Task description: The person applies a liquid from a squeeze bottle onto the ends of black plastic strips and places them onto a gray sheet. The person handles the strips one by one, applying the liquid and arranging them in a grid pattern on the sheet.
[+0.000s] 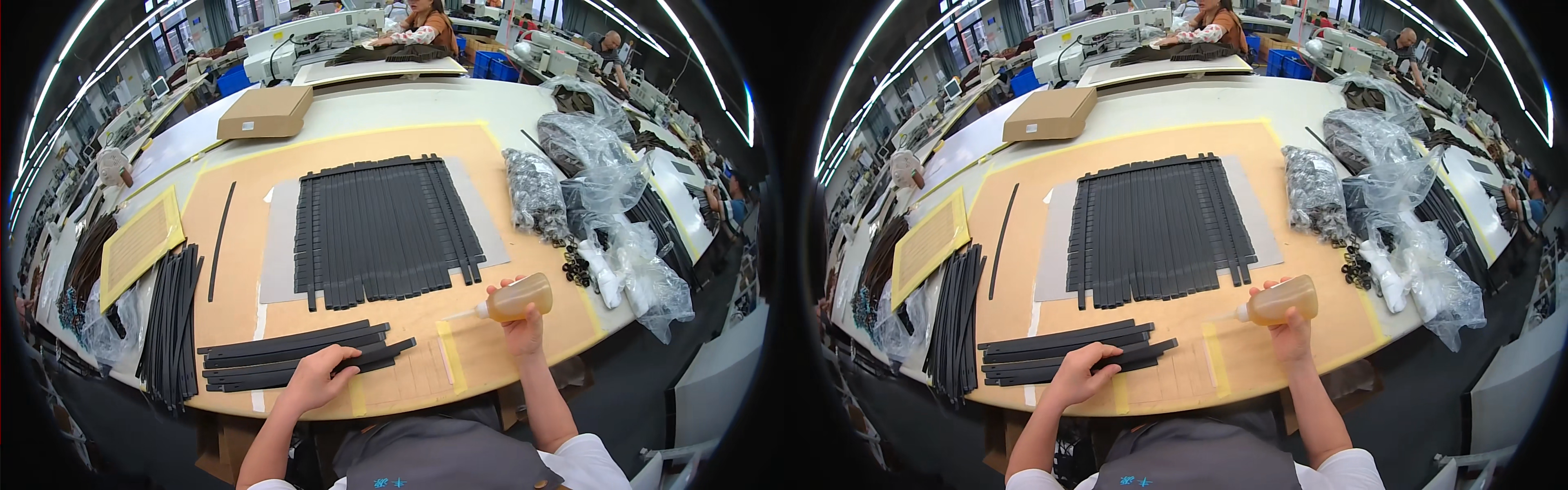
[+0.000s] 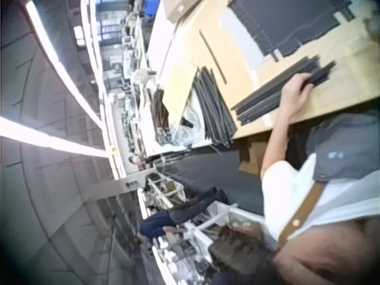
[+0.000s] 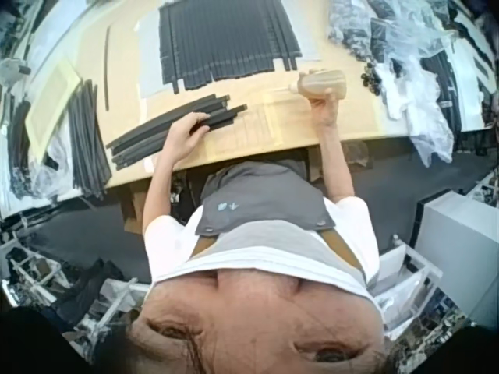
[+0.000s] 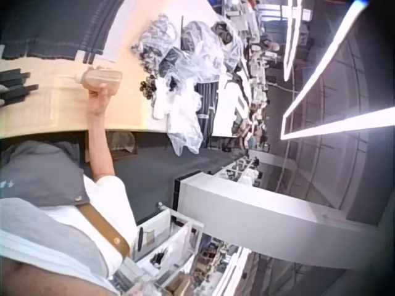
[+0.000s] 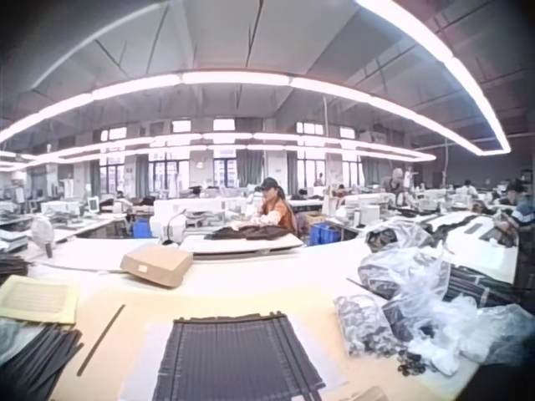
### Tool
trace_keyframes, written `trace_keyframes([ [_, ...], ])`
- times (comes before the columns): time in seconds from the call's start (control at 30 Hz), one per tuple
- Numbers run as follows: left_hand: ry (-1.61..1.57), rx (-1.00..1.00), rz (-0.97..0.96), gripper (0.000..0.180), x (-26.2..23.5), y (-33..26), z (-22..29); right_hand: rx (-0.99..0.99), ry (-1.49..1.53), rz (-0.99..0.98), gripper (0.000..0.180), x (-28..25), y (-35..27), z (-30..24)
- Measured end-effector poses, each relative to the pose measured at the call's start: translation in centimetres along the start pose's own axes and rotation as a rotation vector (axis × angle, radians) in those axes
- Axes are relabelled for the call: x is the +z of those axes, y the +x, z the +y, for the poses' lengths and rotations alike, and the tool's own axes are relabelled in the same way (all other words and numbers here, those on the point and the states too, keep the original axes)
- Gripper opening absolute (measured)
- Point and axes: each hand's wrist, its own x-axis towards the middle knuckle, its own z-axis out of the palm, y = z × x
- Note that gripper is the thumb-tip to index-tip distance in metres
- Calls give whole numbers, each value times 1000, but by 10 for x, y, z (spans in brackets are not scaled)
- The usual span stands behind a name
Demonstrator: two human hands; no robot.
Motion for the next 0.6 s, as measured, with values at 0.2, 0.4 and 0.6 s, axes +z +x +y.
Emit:
trace_keyframes([
  [0.2, 102, 23, 45, 25, -6, 0, -3, 2, -7, 13, 73, -1, -4, -3],
  [0.4, 175, 24, 134, 25, -20, -6, -17, 94, 304, 190, 63, 7, -15, -7],
  [0.6, 225, 41, 183, 24, -21, -9, -32, 314, 1081, 275, 56, 16, -32, -30],
])
